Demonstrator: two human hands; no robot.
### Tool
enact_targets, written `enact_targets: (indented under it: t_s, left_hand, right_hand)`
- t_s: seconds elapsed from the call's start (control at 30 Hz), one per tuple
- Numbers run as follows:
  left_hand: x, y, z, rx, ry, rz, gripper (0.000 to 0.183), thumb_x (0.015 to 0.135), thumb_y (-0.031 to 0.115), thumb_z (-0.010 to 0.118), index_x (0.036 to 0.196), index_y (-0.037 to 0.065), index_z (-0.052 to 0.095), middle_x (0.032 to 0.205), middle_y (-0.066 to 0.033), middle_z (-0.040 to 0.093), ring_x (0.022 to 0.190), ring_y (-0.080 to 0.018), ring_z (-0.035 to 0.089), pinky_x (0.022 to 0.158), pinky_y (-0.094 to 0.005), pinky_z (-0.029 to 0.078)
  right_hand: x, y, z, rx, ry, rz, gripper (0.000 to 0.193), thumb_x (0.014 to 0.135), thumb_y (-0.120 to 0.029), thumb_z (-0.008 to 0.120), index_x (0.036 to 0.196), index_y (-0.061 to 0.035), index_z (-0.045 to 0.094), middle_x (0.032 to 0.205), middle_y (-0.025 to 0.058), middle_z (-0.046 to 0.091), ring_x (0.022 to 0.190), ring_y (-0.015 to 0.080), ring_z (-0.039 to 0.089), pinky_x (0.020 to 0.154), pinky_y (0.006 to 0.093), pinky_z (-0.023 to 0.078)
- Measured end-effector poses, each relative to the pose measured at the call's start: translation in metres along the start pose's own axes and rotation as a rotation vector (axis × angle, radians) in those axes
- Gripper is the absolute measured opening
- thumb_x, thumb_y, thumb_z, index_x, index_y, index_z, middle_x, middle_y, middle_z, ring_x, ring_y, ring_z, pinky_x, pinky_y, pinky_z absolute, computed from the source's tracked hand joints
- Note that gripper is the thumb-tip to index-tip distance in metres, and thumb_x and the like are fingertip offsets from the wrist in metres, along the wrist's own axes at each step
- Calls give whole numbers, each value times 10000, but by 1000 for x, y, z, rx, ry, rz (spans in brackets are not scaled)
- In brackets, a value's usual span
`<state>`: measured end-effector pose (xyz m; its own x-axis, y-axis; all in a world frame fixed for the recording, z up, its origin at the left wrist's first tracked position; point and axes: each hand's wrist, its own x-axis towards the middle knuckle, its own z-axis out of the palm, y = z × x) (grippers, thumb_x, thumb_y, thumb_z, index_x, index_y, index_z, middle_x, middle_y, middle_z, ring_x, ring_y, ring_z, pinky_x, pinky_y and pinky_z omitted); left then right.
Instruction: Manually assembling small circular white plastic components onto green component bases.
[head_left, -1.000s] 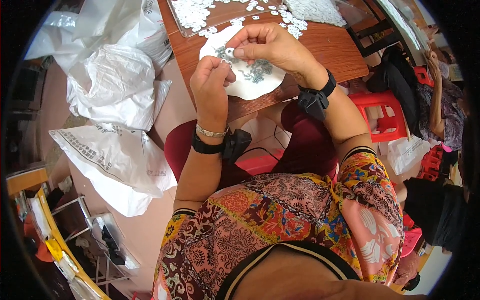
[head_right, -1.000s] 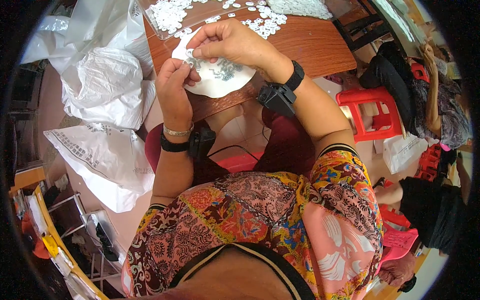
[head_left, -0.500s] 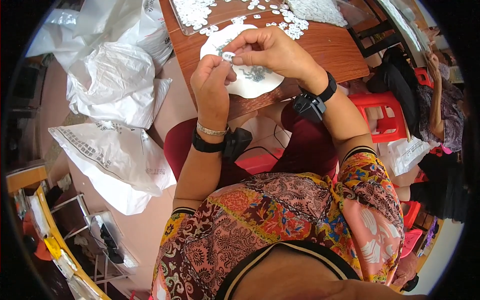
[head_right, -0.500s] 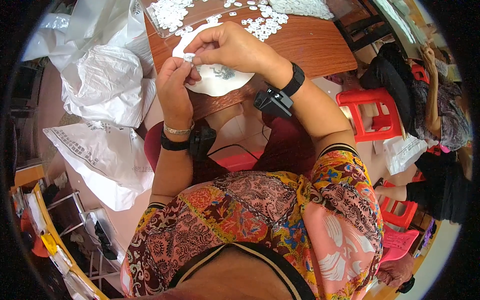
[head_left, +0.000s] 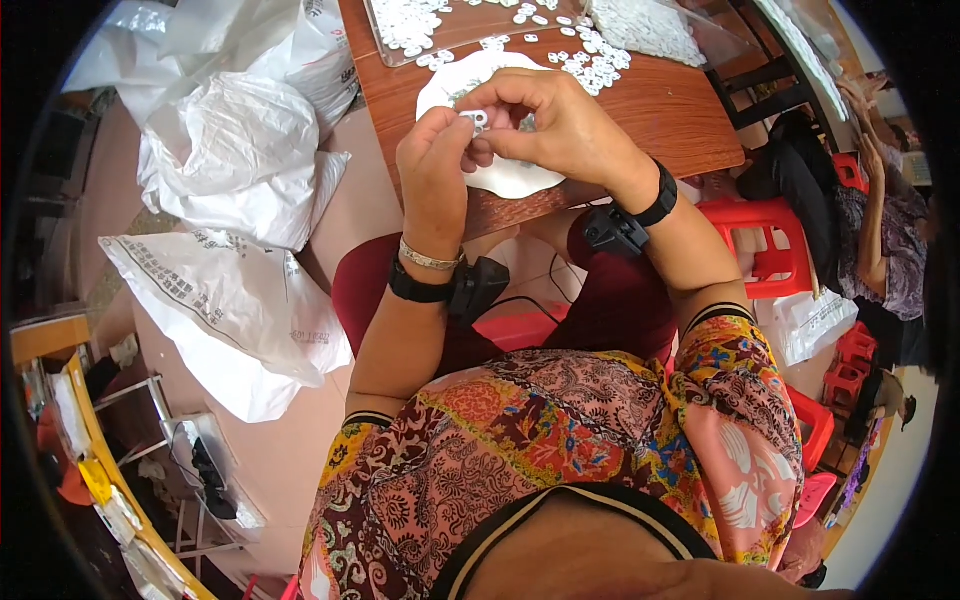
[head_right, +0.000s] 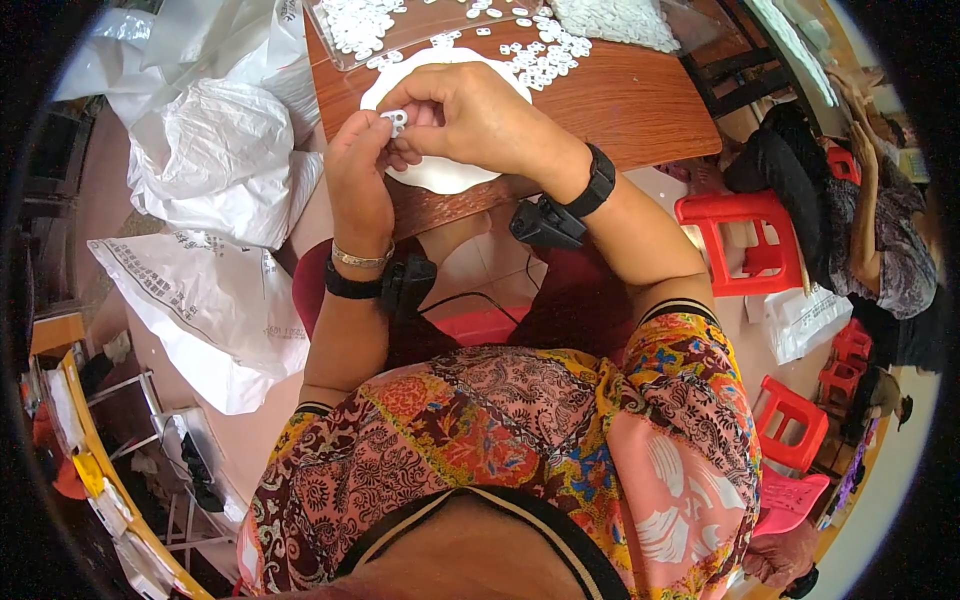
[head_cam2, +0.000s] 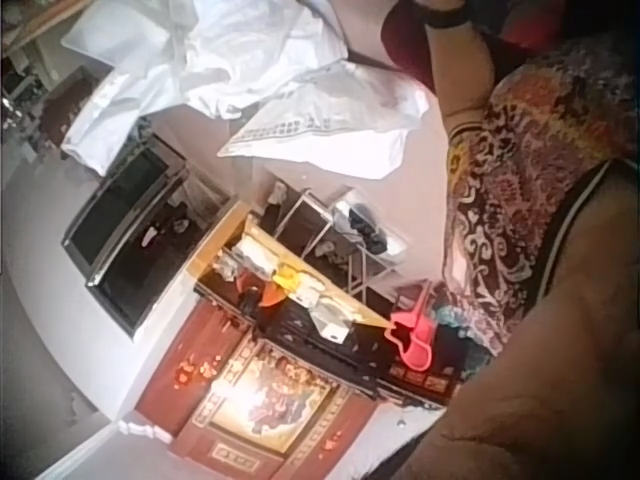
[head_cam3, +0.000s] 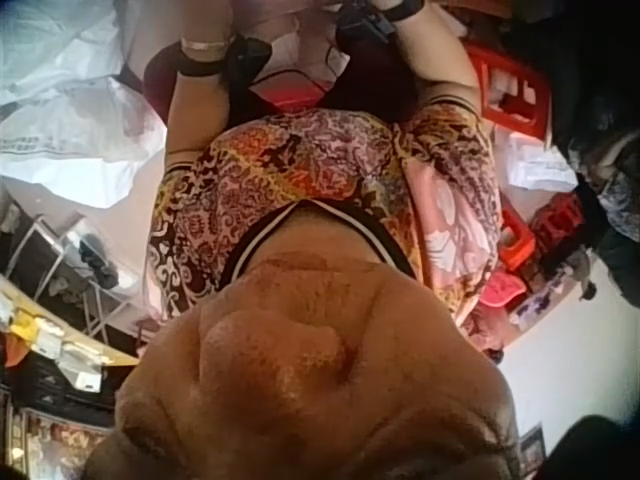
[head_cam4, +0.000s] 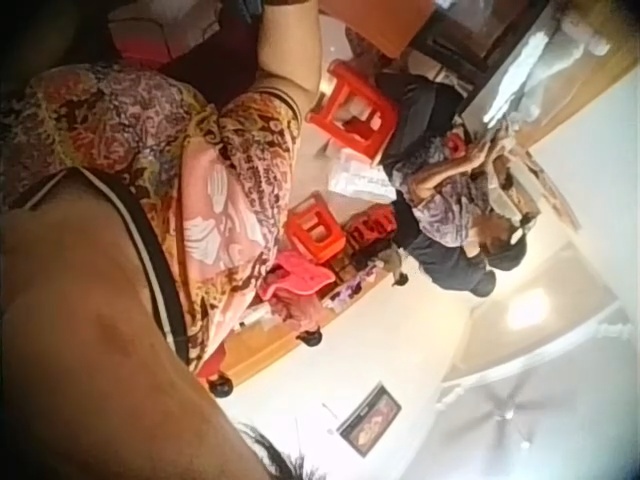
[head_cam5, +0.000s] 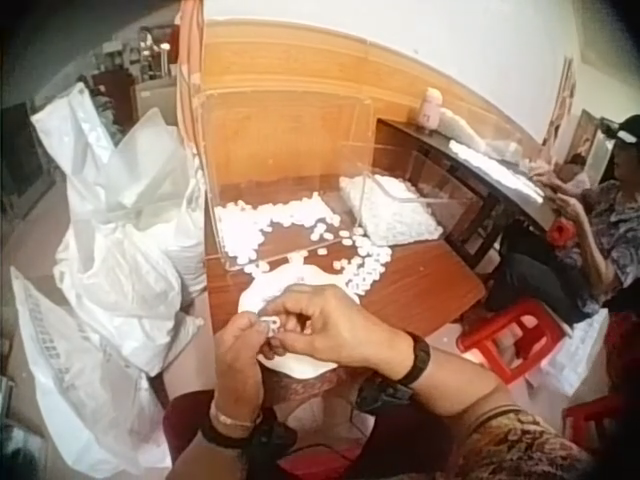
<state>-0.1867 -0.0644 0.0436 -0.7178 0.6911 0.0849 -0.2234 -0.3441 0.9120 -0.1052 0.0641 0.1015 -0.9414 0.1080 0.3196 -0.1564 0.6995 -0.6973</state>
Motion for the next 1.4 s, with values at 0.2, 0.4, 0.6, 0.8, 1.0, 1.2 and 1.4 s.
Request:
enact_targets:
  t_s: [0.2, 0.4, 0.6, 0.8, 1.0, 1.2, 1.4]
  left_hand:
    - [-3, 2, 6, 29, 66, 33, 235, 883, 175, 498, 798, -14, 608, 656, -18, 581, 598, -69, 496, 567, -225, 383]
    - [-2, 0, 5, 69, 69, 41, 261, 898, 184, 491, 802, -31, 602, 667, -35, 600, 599, -73, 514, 566, -218, 390]
    - [-2, 0, 2, 90, 45, 90, 259, 904, 175, 485, 802, -30, 607, 661, -36, 599, 606, -76, 526, 569, -215, 397]
    - [-4, 0, 3, 123, 37, 142, 252, 903, 159, 489, 794, -35, 606, 661, -39, 596, 606, -81, 528, 571, -216, 399]
    - [-2, -6, 2, 96, 28, 127, 274, 910, 175, 484, 789, -42, 598, 662, -49, 595, 613, -94, 521, 583, -221, 396]
    - [-6, 6, 1, 147, 78, 172, 238, 903, 155, 472, 821, -27, 601, 701, -58, 598, 648, -98, 517, 610, -226, 393]
    - [2, 11, -5, 124, 85, 130, 212, 890, 152, 483, 810, -11, 592, 695, -47, 578, 661, -102, 521, 617, -225, 371]
  right_hand:
    - [0, -3, 5, -135, 41, -55, 289, 740, -68, 714, 1023, -41, 657, 770, 40, 587, 680, 116, 562, 604, 242, 463]
    - [-1, 1, 12, -335, 137, -216, 311, 729, -94, 734, 1024, -38, 657, 862, 107, 651, 754, 231, 638, 652, 302, 512]
    - [-2, 0, 11, -316, 117, -179, 291, 732, -106, 736, 1005, -34, 665, 846, 115, 681, 740, 242, 665, 642, 303, 523]
    - [-2, -2, 10, -320, 106, -131, 210, 756, -85, 706, 954, -27, 668, 804, 118, 677, 715, 255, 664, 633, 307, 523]
    - [-2, -3, 7, -259, 59, -146, 182, 772, -73, 674, 947, -22, 663, 782, 142, 657, 686, 274, 646, 616, 321, 508]
    - [2, -3, -49, -295, 363, 13, 201, 812, -137, 672, 973, -18, 671, 799, 130, 678, 707, 193, 653, 627, 285, 494]
    - [44, 49, -164, -849, 853, -162, 184, 800, -155, 652, 873, 13, 644, 744, 169, 639, 682, 299, 622, 626, 352, 480]
